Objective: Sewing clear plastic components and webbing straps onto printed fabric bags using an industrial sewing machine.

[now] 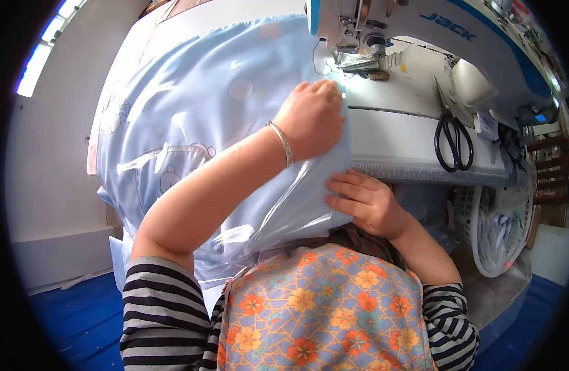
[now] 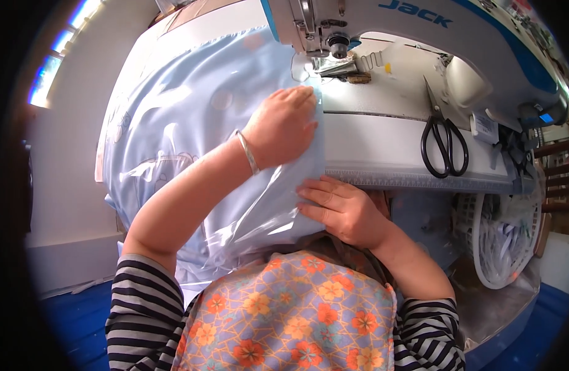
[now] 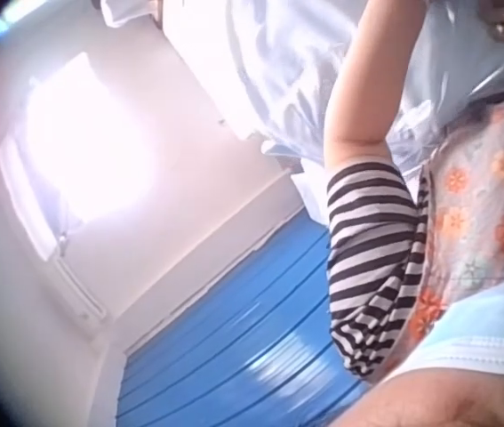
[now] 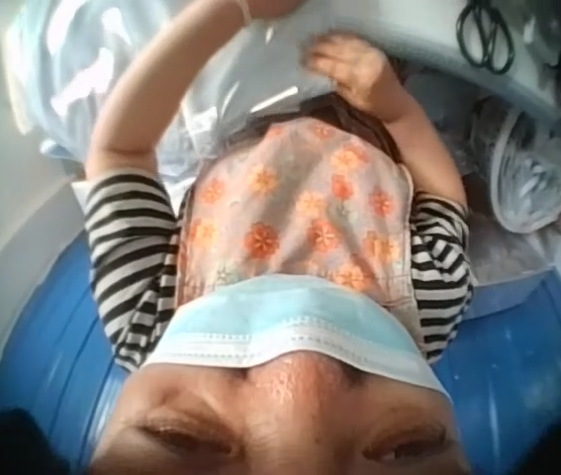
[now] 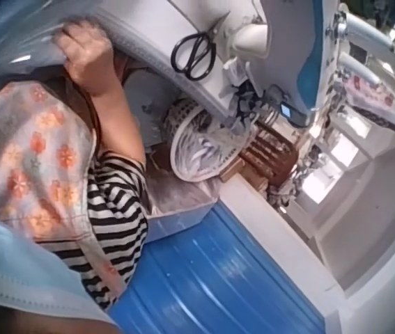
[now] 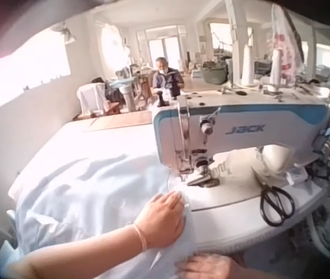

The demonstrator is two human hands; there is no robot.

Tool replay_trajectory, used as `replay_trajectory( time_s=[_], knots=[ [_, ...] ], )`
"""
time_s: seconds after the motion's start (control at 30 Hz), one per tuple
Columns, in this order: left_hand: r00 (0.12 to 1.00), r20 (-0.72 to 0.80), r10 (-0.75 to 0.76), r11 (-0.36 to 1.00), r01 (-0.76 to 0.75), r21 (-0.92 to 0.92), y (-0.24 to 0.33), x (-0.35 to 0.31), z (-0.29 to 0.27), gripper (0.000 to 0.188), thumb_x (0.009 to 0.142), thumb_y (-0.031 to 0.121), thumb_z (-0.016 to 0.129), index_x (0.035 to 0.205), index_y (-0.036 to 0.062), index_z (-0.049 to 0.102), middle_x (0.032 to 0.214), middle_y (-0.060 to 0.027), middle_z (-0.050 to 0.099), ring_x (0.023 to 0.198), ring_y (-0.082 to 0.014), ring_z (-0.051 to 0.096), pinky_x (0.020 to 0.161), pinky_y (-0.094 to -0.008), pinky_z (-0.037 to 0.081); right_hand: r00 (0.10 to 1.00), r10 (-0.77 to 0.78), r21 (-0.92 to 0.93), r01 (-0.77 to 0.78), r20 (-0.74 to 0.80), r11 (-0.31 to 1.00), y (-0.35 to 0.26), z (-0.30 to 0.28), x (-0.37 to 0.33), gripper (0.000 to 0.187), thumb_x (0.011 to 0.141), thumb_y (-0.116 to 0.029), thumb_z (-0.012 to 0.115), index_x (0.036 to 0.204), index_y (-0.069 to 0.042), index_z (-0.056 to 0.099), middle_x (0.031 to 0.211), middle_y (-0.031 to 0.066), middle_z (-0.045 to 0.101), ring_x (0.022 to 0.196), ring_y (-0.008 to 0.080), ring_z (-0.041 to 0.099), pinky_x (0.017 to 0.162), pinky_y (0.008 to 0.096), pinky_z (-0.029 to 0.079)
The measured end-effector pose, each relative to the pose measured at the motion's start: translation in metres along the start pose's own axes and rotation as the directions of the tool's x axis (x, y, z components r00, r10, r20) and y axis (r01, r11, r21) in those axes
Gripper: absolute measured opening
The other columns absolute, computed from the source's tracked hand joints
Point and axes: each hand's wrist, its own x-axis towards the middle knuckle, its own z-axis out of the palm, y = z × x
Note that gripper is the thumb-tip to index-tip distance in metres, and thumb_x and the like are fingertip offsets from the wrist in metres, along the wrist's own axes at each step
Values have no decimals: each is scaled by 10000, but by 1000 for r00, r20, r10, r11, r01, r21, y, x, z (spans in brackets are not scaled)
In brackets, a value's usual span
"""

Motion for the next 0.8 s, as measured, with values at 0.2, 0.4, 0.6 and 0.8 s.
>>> replay_trajectory(
  time_s=[0.2, 0.4, 0.6, 0.8],
  knots=[
    [1000, 17, -6, 1000, 6, 19, 8, -5, 7, 392, 835, 127, 524, 1162, -83, 580, 1260, -223, 548, 1236, -330, 496, 1070, -476, 372, 999, 30, -29, -31, -27, 999, 8, -5, 9, 445, 635, 16, 624, 1070, -39, 697, 1149, 153, 666, 1101, 347, 619, 928, 433, 515],
    [998, -62, 7, 1000, -5, 27, 6, 3, 11, 408, 771, 102, 528, 1124, -87, 609, 1208, -213, 562, 1180, -315, 506, 1015, -437, 402, 1000, 29, -70, -29, -4, 997, 15, -11, 20, 423, 660, 29, 628, 1074, -24, 696, 1148, 165, 663, 1119, 354, 615, 916, 426, 526],
    [996, -75, -57, 998, 60, 34, 13, 7, 9, 324, 770, 119, 541, 1030, -38, 653, 1111, -168, 579, 1141, -288, 507, 1012, -433, 400, 998, -5, -124, 12, 56, 992, 17, -14, 25, 387, 674, 43, 625, 1051, -6, 700, 1147, 182, 654, 1132, 369, 608, 924, 432, 524],
    [998, 5, -70, 997, 70, -24, 4, 9, 6, 387, 780, 121, 538, 1122, -43, 615, 1158, -147, 579, 1187, -278, 515, 1063, -421, 375, 997, 5, -137, 6, 77, 991, 15, -11, 30, 403, 648, 43, 633, 1040, -11, 707, 1171, 189, 636, 1138, 378, 598, 952, 446, 505]
  ],
)
